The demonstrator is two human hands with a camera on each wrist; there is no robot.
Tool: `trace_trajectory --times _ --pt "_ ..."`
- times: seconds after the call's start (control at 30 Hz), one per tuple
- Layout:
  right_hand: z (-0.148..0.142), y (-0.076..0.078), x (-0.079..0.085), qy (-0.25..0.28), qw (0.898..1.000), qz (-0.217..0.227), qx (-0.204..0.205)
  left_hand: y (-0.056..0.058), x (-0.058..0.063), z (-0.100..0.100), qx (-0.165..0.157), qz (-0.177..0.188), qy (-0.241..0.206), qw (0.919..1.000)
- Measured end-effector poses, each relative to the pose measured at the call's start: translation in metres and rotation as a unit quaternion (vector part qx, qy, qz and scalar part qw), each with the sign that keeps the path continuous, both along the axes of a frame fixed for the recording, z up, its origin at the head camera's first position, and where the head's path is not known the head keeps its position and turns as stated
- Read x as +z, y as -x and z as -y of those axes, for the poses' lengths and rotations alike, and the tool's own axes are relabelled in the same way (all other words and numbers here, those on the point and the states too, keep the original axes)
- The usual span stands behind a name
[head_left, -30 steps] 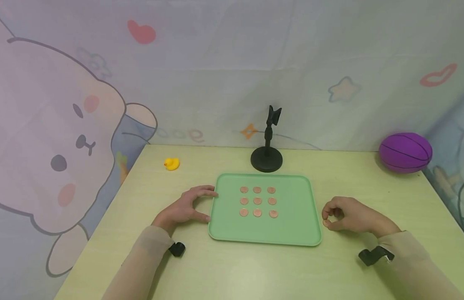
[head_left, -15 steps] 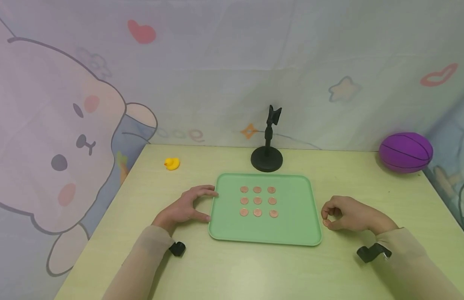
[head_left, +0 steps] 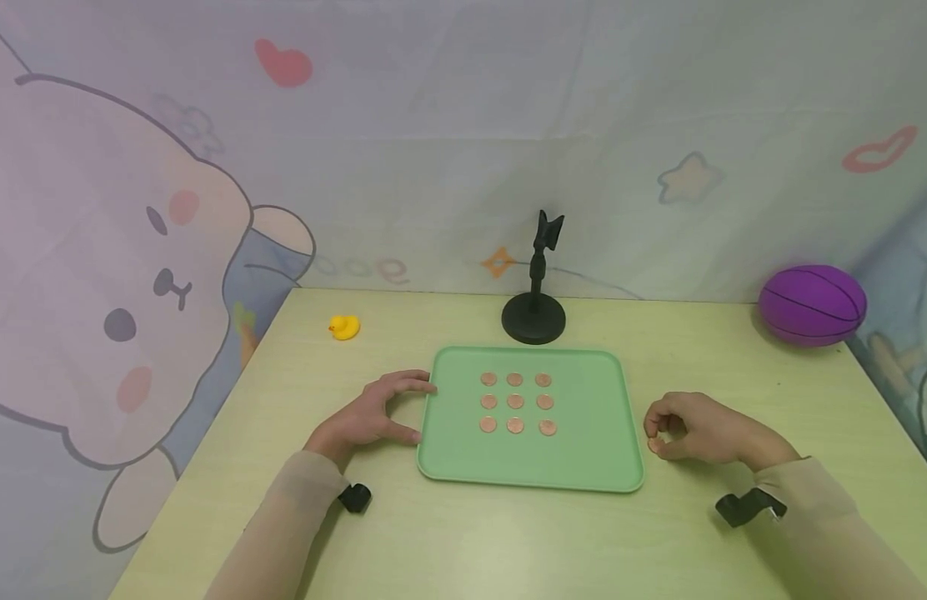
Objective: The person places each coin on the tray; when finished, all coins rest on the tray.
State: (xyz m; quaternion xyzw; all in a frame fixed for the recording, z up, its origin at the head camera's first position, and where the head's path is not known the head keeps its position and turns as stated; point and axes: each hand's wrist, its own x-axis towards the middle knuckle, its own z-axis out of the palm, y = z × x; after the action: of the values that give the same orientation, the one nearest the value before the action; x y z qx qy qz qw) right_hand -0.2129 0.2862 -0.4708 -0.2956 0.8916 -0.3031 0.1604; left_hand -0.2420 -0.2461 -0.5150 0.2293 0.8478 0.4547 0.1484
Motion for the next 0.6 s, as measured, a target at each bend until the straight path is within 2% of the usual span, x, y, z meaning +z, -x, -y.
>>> trace_trajectory --times 0.27,0.6 --pt "0.0005 0.0028 -0.0003 0.001 1.0 0.004 0.024 -0.001 0.0008 -0.0002 0.002 0.006 0.0 1.0" --pt "0.0031 0.0034 -0.0008 -0.006 1.0 0.0 0.027 -0.0009 0.0018 -0.0002 0.003 0.004 0.002 1.0"
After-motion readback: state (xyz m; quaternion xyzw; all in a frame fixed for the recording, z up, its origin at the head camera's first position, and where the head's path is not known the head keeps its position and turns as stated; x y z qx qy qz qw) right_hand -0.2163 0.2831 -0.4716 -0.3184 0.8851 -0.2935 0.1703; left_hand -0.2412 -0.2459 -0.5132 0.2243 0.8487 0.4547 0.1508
